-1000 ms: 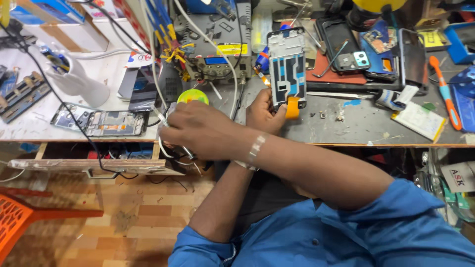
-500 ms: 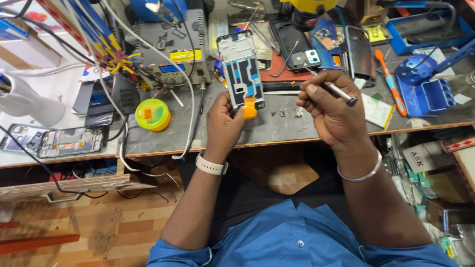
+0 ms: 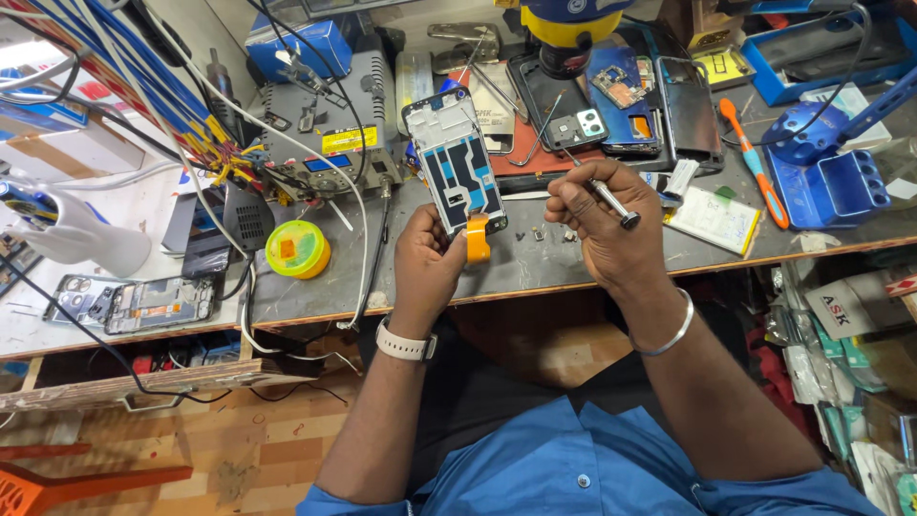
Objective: The person uses a screwdriver to remove screws from a disassembled mobile phone chassis. They then use tweezers to lift and reposition a small internal component, repeatedly adjusting its placement within the chassis.
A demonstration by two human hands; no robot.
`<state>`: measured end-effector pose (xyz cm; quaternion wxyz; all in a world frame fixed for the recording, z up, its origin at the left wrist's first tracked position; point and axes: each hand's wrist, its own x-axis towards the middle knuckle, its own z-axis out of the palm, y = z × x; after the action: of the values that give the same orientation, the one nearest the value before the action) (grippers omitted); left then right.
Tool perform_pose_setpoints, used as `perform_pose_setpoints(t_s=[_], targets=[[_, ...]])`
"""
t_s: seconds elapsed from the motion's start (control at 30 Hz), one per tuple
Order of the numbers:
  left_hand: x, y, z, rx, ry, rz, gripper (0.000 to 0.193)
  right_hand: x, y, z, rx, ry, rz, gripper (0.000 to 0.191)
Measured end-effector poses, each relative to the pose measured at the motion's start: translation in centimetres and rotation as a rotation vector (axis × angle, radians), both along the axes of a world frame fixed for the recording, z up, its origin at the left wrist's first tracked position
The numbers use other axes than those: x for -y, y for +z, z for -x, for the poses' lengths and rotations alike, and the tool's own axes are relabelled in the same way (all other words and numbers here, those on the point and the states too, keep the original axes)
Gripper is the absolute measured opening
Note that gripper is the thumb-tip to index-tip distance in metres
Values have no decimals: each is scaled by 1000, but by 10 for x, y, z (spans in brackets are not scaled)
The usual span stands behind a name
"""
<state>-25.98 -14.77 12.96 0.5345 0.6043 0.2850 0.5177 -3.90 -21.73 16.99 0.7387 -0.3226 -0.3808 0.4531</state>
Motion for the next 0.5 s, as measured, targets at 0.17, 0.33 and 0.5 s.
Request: perform_pose_setpoints(t_s=[0.17, 0.33, 0.5], targets=[[-4, 1, 0, 168, -60, 112, 21, -2, 3, 1, 22, -25, 16, 15], [10, 6, 1, 195, -64, 210, 20, -4, 8, 7, 95, -53, 22, 13], [30, 13, 6, 208, -47, 245, 21, -6, 15, 22, 277, -133, 60, 9]])
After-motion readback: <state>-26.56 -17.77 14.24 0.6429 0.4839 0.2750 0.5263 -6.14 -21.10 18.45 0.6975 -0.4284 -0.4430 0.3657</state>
